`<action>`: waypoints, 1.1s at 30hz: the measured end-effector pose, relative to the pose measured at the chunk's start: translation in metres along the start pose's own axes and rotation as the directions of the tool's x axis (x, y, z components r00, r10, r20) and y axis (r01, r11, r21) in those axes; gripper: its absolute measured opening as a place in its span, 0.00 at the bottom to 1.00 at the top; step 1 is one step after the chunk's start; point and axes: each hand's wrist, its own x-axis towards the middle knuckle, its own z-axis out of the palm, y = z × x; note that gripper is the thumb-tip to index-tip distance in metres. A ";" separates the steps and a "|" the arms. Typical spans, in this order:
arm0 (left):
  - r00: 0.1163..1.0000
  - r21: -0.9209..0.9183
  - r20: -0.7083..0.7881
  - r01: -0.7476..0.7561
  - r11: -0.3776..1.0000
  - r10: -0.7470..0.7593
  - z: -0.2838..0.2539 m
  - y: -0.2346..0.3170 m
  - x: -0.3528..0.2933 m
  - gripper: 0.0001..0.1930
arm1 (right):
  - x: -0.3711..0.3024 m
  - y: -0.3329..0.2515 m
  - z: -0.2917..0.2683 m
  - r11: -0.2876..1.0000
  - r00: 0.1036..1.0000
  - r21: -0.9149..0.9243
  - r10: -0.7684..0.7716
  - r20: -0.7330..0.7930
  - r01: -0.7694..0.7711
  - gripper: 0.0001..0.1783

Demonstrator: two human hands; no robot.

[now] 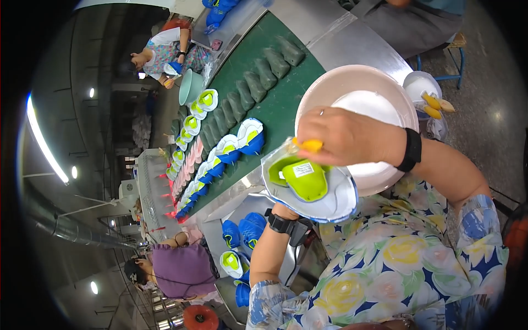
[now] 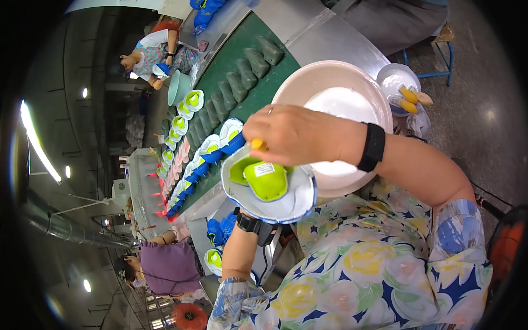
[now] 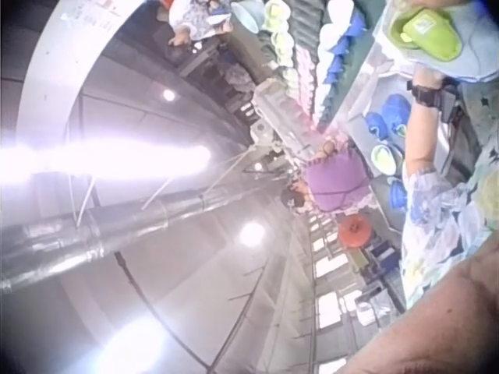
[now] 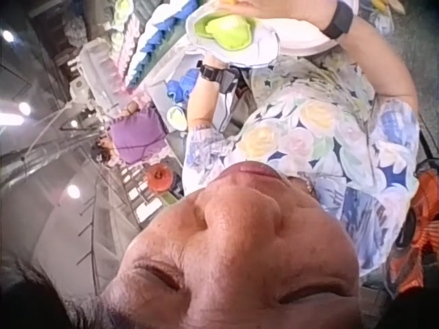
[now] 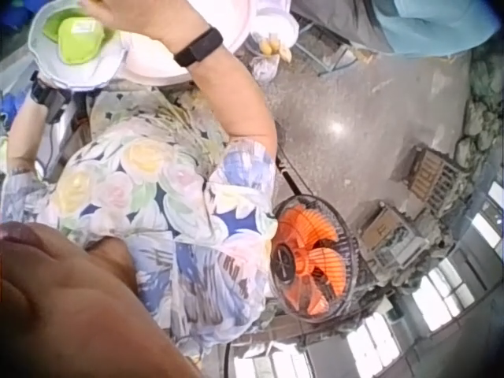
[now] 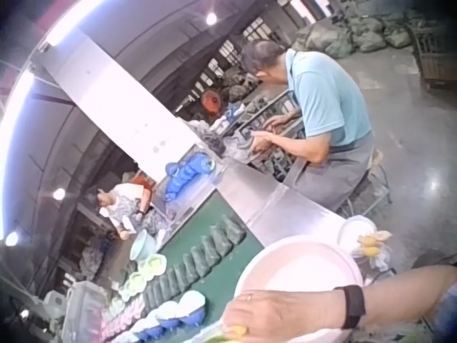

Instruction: The recorder applies a white adhesive substance to the interior edges and components of blue athletic shoe uppers using a small brush.

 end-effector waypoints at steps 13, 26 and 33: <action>0.974 0.463 -0.122 -0.116 0.879 0.193 0.010 0.055 -0.009 0.23 | -0.016 -0.009 -0.038 0.754 0.749 0.057 0.637 0.182 -0.655 0.12; 0.961 0.510 -0.001 -0.236 0.827 0.275 0.016 0.058 -0.013 0.22 | -0.028 -0.010 -0.024 0.986 0.969 -0.151 0.098 0.226 -0.065 0.08; 0.946 0.367 -0.140 -0.225 0.903 0.293 -0.004 0.051 -0.010 0.21 | 0.002 0.006 -0.013 0.854 0.849 0.033 0.520 -0.087 -0.520 0.14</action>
